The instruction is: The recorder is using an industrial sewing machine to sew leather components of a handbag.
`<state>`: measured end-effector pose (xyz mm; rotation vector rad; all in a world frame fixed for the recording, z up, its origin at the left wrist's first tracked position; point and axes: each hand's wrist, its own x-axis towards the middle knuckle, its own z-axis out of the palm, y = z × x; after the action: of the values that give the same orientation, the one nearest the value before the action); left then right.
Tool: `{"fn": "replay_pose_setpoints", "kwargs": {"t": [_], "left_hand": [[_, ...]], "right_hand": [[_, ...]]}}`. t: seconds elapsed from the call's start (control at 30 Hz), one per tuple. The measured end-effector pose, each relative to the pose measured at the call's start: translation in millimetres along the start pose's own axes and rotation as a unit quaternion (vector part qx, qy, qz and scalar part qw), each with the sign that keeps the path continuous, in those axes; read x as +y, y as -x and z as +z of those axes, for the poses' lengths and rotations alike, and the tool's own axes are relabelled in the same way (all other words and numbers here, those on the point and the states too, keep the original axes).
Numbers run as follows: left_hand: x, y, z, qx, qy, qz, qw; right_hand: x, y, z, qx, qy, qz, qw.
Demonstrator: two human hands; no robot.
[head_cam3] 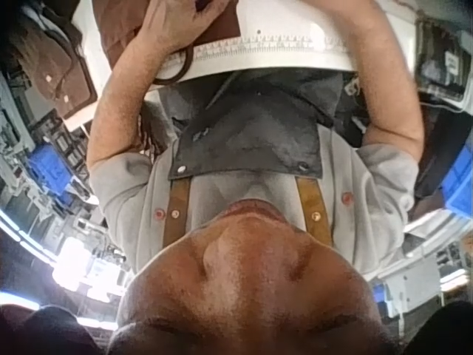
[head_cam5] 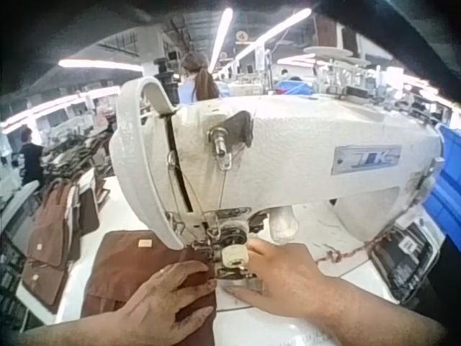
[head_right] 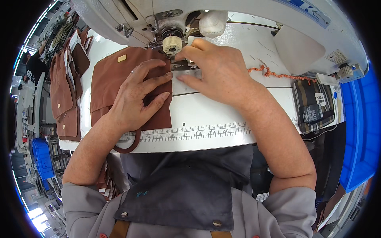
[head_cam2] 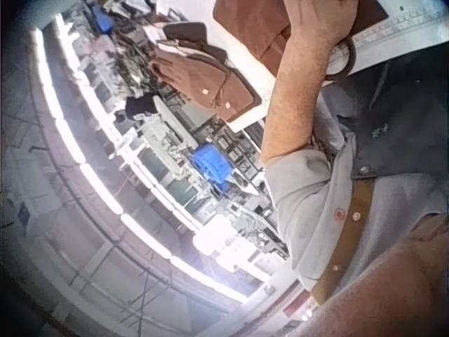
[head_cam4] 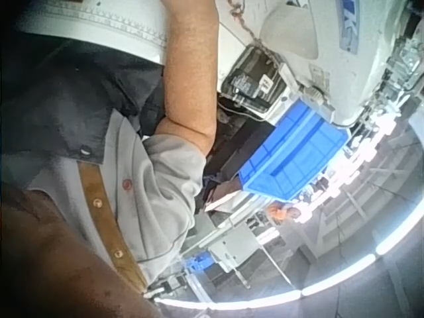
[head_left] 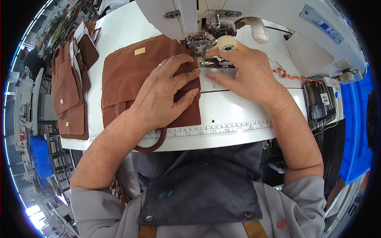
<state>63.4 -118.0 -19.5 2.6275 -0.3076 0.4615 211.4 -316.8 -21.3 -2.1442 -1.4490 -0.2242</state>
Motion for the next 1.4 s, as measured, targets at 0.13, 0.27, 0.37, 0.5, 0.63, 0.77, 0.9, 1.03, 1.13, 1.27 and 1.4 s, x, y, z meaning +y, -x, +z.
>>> {"fn": "replay_pose_setpoints", "kwargs": {"t": [0.13,0.27,0.37,0.5,0.63,0.77,0.9,1.03,1.13,1.27,1.4], "left_hand": [[0,3,1,0.003,-0.008,0.003,1.0],[-1,5,3,0.021,-0.026,-0.019,0.999],[-4,6,4,0.022,-0.036,0.012,0.999],[-6,3,4,0.012,-0.021,0.007,1.0],[-10,-5,3,0.017,-0.05,0.013,0.999],[-18,-13,1,0.004,-0.036,-0.001,0.999],[-21,-17,2,0.008,-0.041,-0.011,0.999],[-23,-17,0,0.015,-0.055,-0.003,0.998],[-21,-17,-4,0.023,-0.097,0.051,0.994],[-16,-21,-3,0.035,-0.158,0.106,0.981],[-18,-23,-1,0.019,-0.16,0.121,0.979]], "right_hand": [[-4,-1,8,-0.062,0.017,-0.039,0.997],[-3,0,11,-0.062,0.055,-0.069,0.994],[-3,1,12,-0.048,0.073,-0.098,0.991],[-6,0,13,-0.046,0.11,-0.103,0.987],[-8,-2,15,-0.042,0.113,-0.089,0.989],[-8,-1,16,-0.05,0.11,-0.05,0.991],[-2,-2,13,-0.047,0.087,-0.042,0.994],[1,-4,8,-0.03,0.075,-0.028,0.996],[1,-2,1,-0.04,0.071,-0.005,0.997],[-3,0,-3,-0.044,-0.005,-0.016,0.999],[-5,0,2,-0.067,-0.116,-0.069,0.989]]}}
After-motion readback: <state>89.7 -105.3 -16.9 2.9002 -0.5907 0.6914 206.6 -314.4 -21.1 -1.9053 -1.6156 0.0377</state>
